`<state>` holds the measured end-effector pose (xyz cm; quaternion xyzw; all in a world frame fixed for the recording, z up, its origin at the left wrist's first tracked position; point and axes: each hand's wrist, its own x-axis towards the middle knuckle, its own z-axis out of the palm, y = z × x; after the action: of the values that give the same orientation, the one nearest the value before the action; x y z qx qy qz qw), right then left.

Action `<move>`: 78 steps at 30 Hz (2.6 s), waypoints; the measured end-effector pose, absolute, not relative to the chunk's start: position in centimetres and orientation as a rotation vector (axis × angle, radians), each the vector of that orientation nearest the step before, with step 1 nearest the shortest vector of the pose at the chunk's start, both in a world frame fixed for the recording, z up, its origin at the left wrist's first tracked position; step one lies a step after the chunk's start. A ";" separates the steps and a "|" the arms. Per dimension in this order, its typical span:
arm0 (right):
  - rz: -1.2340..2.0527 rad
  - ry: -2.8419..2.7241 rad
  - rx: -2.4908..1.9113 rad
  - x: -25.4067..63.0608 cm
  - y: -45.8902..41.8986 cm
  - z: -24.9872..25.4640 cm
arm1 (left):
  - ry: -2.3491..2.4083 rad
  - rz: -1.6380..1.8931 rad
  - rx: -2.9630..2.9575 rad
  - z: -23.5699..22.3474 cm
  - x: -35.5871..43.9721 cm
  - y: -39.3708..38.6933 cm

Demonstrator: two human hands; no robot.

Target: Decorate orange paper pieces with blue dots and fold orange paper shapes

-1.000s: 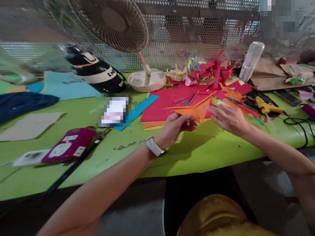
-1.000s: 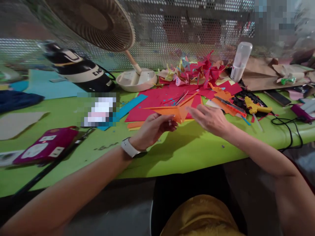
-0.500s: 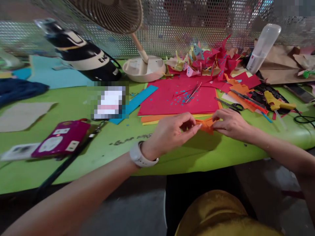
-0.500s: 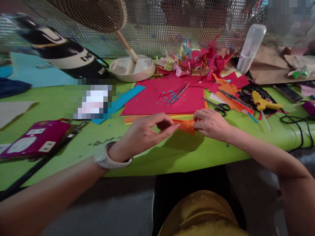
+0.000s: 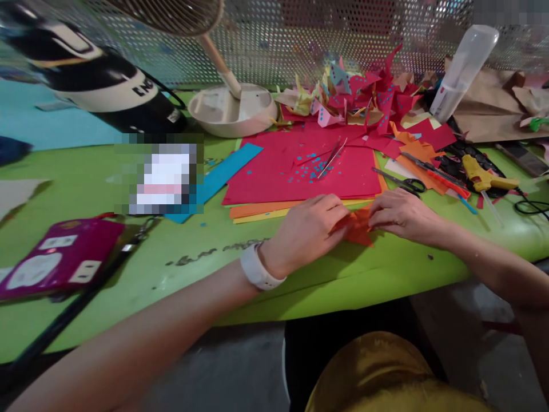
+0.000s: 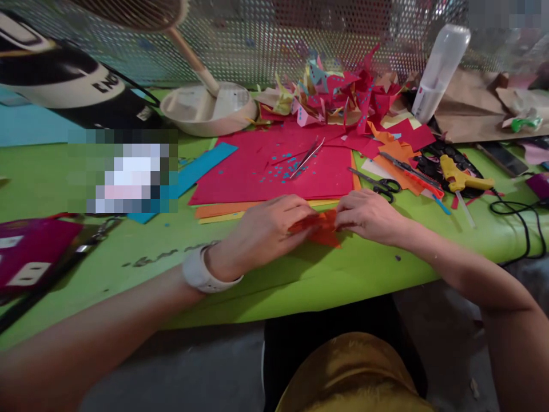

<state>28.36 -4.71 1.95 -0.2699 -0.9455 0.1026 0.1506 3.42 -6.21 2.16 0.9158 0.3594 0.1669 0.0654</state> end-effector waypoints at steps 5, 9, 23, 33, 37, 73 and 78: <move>0.417 -2.603 -0.877 27.9 -4.8 1.6 | 1.095 0.576 2.675 0.5 3.1 -5.9; 0.613 -2.429 -1.026 27.2 -4.8 1.1 | 1.087 0.586 2.767 0.4 3.0 -6.2; 1.099 -1.941 -1.233 26.3 -4.8 1.1 | 1.185 0.540 2.867 0.0 3.4 -6.6; 1.089 -1.959 -1.263 26.1 -4.6 0.5 | 1.211 0.484 2.850 0.2 3.6 -6.6; 1.075 -1.940 -1.315 25.8 -4.6 0.5 | 1.182 0.475 2.881 0.2 3.8 -6.9; 0.802 -2.068 -1.311 24.9 -4.6 0.2 | 1.103 0.343 3.139 0.7 4.1 -9.5; 0.784 -2.092 -1.294 25.0 -4.5 0.1 | 1.113 0.403 3.140 0.7 4.1 -9.3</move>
<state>24.96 -4.51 0.12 -0.4817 -0.7787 0.2918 0.2764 4.14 -9.30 0.73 0.9304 0.3296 0.1194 -0.1070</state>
